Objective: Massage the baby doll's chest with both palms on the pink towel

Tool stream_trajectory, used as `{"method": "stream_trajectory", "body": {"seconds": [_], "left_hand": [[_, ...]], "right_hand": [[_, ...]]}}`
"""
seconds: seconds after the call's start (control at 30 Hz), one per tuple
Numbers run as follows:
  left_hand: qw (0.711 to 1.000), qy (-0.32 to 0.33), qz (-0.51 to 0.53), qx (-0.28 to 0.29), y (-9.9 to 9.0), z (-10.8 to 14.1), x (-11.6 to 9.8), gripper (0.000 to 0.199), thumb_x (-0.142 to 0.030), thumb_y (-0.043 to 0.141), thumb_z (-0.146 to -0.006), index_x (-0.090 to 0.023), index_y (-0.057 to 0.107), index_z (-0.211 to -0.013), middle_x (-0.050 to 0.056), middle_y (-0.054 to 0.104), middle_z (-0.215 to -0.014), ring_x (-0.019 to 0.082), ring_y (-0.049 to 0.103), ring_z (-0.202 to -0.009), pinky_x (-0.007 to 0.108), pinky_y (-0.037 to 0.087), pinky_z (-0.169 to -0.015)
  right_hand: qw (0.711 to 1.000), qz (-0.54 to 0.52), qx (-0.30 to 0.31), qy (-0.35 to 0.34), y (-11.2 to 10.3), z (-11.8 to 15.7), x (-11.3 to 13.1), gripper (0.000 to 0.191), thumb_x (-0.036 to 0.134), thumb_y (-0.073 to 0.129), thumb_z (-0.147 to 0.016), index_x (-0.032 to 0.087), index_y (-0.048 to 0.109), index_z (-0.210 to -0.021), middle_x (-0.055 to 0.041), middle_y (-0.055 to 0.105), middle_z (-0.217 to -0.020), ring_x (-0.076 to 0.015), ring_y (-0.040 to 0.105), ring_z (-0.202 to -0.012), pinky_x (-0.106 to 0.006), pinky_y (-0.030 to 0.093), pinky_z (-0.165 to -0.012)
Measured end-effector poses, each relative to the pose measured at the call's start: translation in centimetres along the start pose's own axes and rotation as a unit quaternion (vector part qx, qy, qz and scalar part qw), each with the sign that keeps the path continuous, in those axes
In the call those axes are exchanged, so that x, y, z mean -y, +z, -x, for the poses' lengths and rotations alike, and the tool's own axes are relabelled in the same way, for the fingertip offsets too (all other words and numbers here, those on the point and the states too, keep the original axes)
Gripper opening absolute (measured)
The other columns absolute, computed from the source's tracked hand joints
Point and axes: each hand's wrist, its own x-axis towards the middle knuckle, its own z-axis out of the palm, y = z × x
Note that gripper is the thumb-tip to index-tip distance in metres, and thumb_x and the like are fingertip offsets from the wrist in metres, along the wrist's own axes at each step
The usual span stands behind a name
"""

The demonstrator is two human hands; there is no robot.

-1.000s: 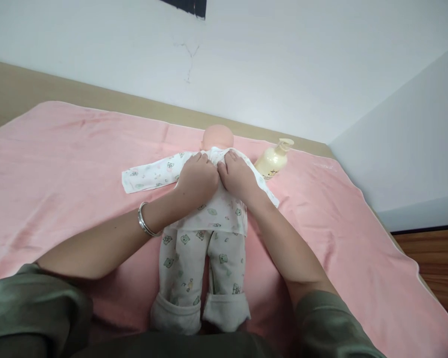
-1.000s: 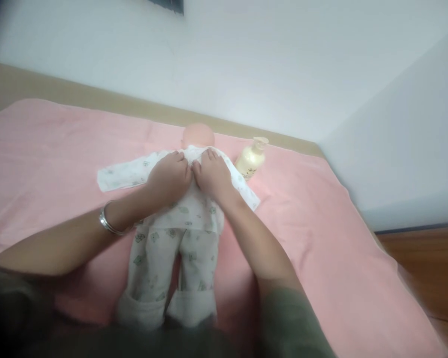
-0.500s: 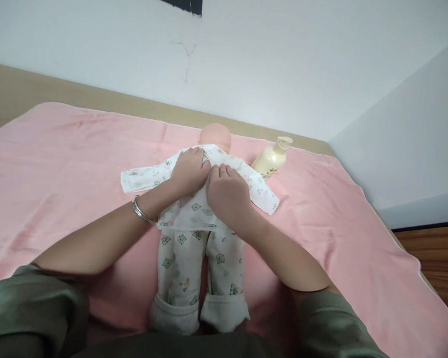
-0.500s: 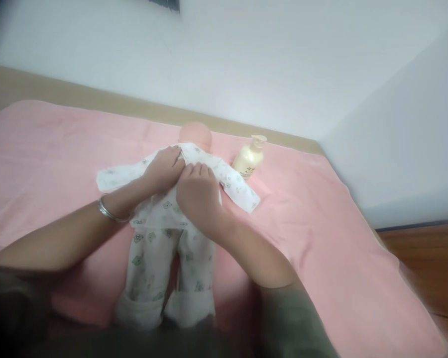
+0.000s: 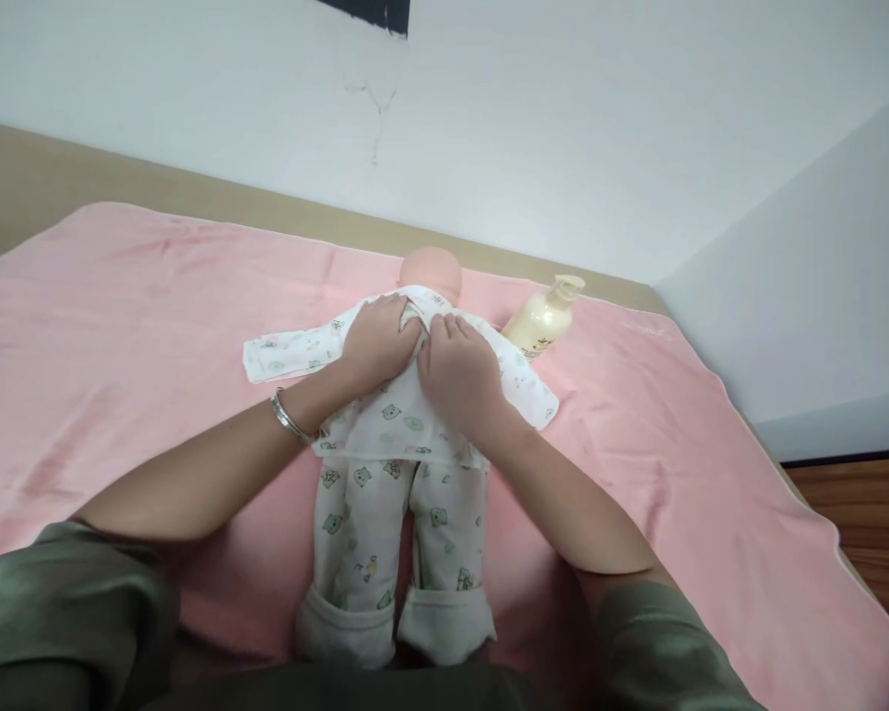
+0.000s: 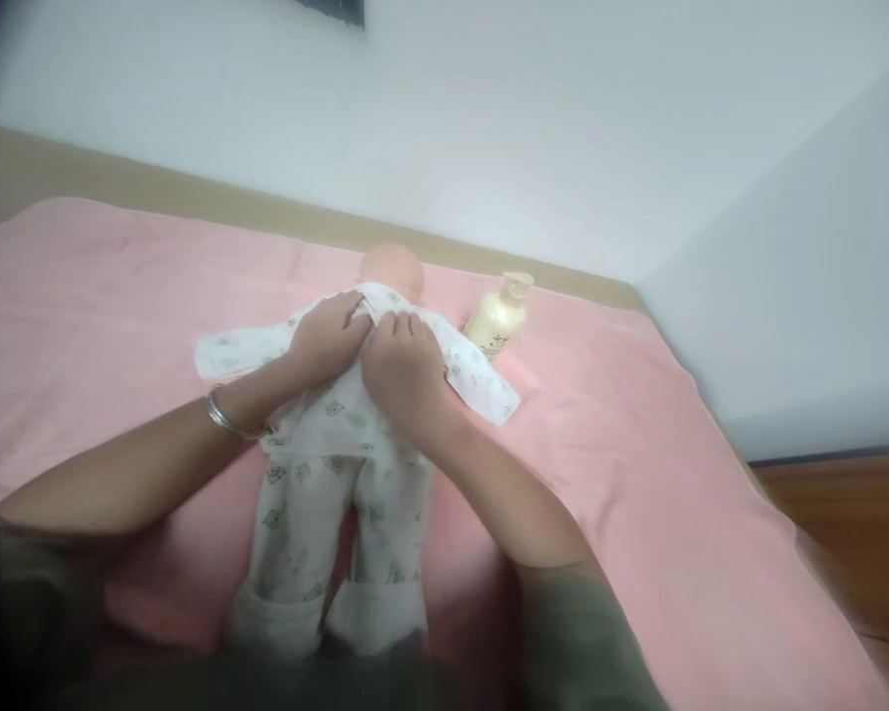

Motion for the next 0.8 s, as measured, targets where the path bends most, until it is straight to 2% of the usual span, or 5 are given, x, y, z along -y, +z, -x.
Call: {"method": "stream_trajectory", "body": {"seconds": [0.13,0.2,0.27,0.33,0.8], "left_hand": [[0.999,0.005,0.011,-0.040,0.6,-0.1,0.4,0.030,-0.026,0.034,-0.091,-0.017,0.061,-0.100,0.015,0.070,-0.115,0.030,0.062,-0.111,0.045,0.046,-0.103],[0.999,0.017,0.010,-0.039,0.7,0.0,0.4,0.029,-0.026,0.033,-0.091,-0.017,0.060,-0.097,0.015,0.070,-0.110,0.029,0.062,-0.105,0.045,0.047,-0.099],[0.999,0.022,0.008,-0.035,0.8,0.1,0.5,0.028,-0.027,0.031,-0.092,-0.018,0.058,-0.092,0.015,0.070,-0.104,0.028,0.062,-0.100,0.044,0.048,-0.095],[0.999,0.023,0.011,-0.043,0.8,0.1,0.6,0.027,-0.027,0.031,-0.092,-0.019,0.057,-0.091,0.014,0.070,-0.104,0.027,0.061,-0.099,0.044,0.047,-0.095],[0.997,0.017,0.034,-0.066,1.3,0.0,0.9,0.032,-0.029,0.032,-0.091,-0.018,0.061,-0.097,0.013,0.070,-0.108,0.029,0.062,-0.104,0.045,0.047,-0.100]], "right_hand": [[1.000,0.009,-0.001,-0.005,-0.1,0.4,0.4,0.042,0.020,0.030,-0.100,0.008,0.066,-0.119,-0.0206,0.070,-0.110,-0.0323,0.063,-0.111,-0.047,0.052,-0.098],[0.999,-0.039,0.015,0.007,0.2,-0.5,-0.2,0.047,0.021,0.030,-0.100,0.007,0.061,-0.131,-0.0203,0.066,-0.129,-0.0320,0.057,-0.128,-0.048,0.048,-0.110],[0.995,-0.086,0.050,0.032,0.5,-1.5,-0.9,0.056,0.025,0.031,-0.099,0.001,0.046,-0.148,-0.0215,0.047,-0.155,-0.0328,0.040,-0.149,-0.050,0.036,-0.124],[0.990,-0.110,0.073,0.054,0.8,-2.2,-1.2,0.064,0.027,0.032,-0.099,-0.003,0.035,-0.155,-0.0234,0.031,-0.165,-0.0347,0.025,-0.157,-0.052,0.025,-0.131],[0.988,-0.131,0.057,0.060,1.3,-2.2,-1.3,0.064,0.027,0.034,-0.098,-0.003,0.036,-0.155,-0.0241,0.032,-0.164,-0.0359,0.026,-0.157,-0.052,0.021,-0.132]]}}
